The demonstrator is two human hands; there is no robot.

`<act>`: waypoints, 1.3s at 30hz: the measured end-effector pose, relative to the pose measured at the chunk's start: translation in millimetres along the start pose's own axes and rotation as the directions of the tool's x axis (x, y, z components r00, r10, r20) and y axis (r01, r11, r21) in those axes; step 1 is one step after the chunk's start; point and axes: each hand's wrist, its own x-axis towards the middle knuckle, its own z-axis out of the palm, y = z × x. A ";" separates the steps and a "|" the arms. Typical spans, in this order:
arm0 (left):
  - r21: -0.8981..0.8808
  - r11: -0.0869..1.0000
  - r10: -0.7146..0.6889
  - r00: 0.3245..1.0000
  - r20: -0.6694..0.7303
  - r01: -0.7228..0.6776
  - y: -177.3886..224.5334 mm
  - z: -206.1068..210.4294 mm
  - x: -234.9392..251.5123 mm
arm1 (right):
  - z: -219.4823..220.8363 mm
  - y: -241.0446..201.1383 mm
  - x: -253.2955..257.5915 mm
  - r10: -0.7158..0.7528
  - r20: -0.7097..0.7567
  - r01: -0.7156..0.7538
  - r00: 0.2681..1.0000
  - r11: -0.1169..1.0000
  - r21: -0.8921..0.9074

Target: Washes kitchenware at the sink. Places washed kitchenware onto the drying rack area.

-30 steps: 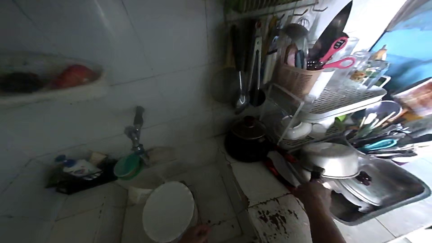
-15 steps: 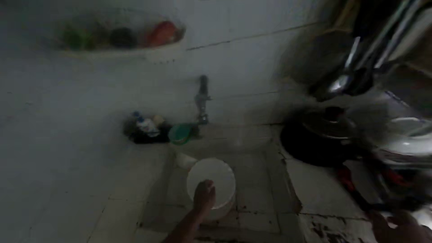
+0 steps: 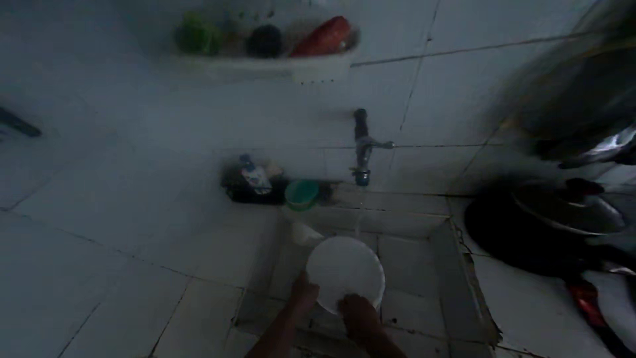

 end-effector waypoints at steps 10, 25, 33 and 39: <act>0.185 0.981 0.030 0.991 0.127 -0.054 58.9 -57.5 -25.4 | -18.6 -48.6 -35.3 0.085 -0.144 -0.067 0.986 0.989 0.130; 0.014 0.868 0.495 0.866 0.072 -0.497 179.6 -21.0 6.5 | -128.6 -5.6 -21.6 0.495 -0.613 0.192 0.616 0.660 0.726; 0.225 0.733 0.664 0.747 -0.031 -0.642 225.6 -16.1 -17.5 | -167.8 -0.7 -20.3 0.515 -0.635 0.301 0.576 0.588 0.750; 0.352 0.396 0.916 0.339 -0.214 -0.848 152.9 28.5 -23.7 | -197.3 5.6 -26.0 0.770 -0.432 0.369 0.470 0.273 0.888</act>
